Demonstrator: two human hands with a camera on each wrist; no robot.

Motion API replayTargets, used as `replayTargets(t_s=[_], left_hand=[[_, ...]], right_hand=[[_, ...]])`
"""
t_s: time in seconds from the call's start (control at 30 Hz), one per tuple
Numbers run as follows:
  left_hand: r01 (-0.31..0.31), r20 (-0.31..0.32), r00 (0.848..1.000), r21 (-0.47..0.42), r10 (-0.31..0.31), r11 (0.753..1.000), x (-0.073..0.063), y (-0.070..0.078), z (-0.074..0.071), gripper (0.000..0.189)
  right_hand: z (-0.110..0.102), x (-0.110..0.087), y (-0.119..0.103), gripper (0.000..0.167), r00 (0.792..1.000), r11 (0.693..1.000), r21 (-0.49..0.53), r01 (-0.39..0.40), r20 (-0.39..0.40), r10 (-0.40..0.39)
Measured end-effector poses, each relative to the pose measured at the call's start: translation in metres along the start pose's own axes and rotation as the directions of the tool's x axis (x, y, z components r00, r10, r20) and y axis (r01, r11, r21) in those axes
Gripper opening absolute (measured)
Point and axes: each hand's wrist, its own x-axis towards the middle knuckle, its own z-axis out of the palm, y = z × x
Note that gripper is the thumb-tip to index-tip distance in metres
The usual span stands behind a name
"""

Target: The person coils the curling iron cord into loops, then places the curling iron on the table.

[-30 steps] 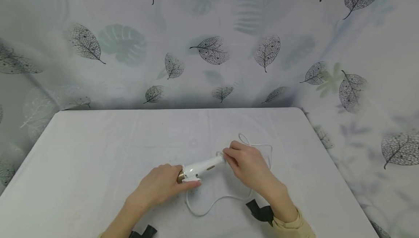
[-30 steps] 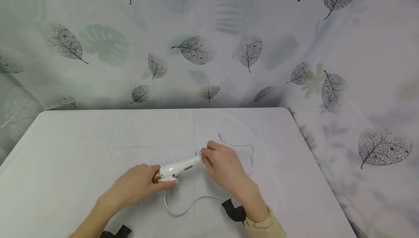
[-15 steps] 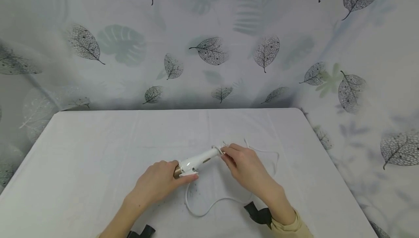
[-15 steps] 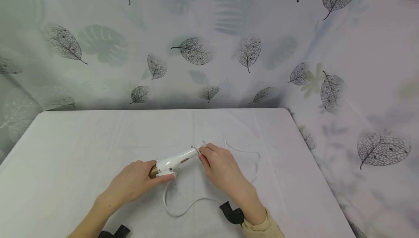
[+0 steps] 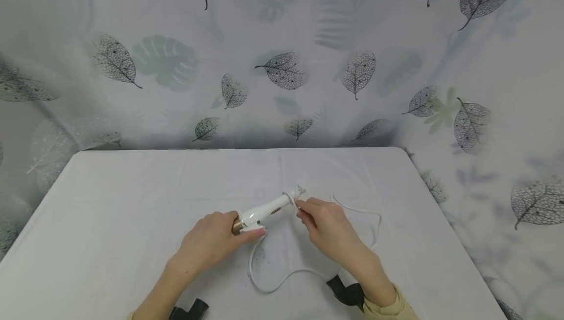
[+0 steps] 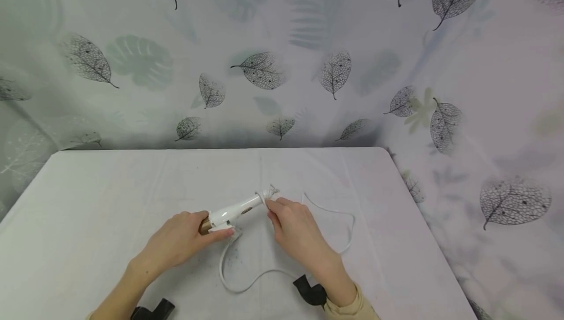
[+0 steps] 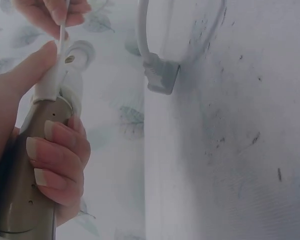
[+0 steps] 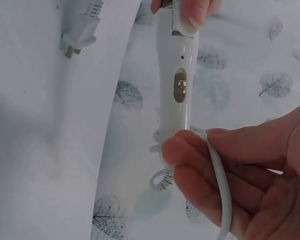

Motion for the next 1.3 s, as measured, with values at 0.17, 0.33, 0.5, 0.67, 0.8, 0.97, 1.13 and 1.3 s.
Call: replayTargets(t_s=[0.17, 0.33, 0.5, 0.67, 0.8, 0.97, 1.13, 1.3], left_hand=[[0.005, -0.013, 1.000, 0.007, -0.004, 1.000, 0.003, -0.004, -0.008, 0.067], [-0.007, -0.028, 1.000, 0.011, 0.007, 1.000, 0.005, -0.007, -0.017, 0.071], [-0.032, -0.048, 0.998, 0.018, 0.033, 0.999, 0.003, -0.009, -0.023, 0.068], [-0.055, -0.070, 0.996, 0.037, 0.057, 0.998, 0.001, -0.010, -0.026, 0.067], [-0.059, -0.070, 0.996, 0.037, 0.061, 0.998, 0.000, -0.009, -0.027, 0.068], [-0.058, -0.078, 0.995, 0.028, 0.060, 0.998, 0.000, -0.009, -0.026, 0.071], [-0.069, -0.092, 0.993, 0.028, 0.071, 0.997, 0.000, -0.009, -0.026, 0.067], [-0.105, -0.091, 0.990, 0.003, 0.105, 0.994, 0.001, -0.007, -0.026, 0.063]], right_hand=[[0.001, -0.001, -0.001, 0.008, 0.999, 0.995, -0.095, 0.038, -0.026, -0.041], [0.002, -0.001, 0.001, 0.011, 0.999, 0.995, -0.087, 0.051, 0.011, -0.051], [0.006, 0.000, 0.005, 0.013, 0.998, 1.000, -0.014, 0.005, 0.059, -0.004], [0.011, 0.004, 0.010, 0.010, 0.996, 0.999, 0.016, -0.029, 0.089, 0.027], [0.015, 0.004, 0.015, 0.016, 0.995, 1.000, 0.011, -0.029, 0.093, 0.028], [0.018, 0.004, 0.020, 0.032, 0.996, 1.000, 0.000, -0.011, 0.094, 0.011], [0.019, 0.005, 0.020, 0.027, 0.995, 1.000, -0.005, -0.020, 0.095, 0.021], [0.015, 0.008, 0.021, 0.019, 0.999, 1.000, -0.013, -0.018, 0.033, 0.018]])
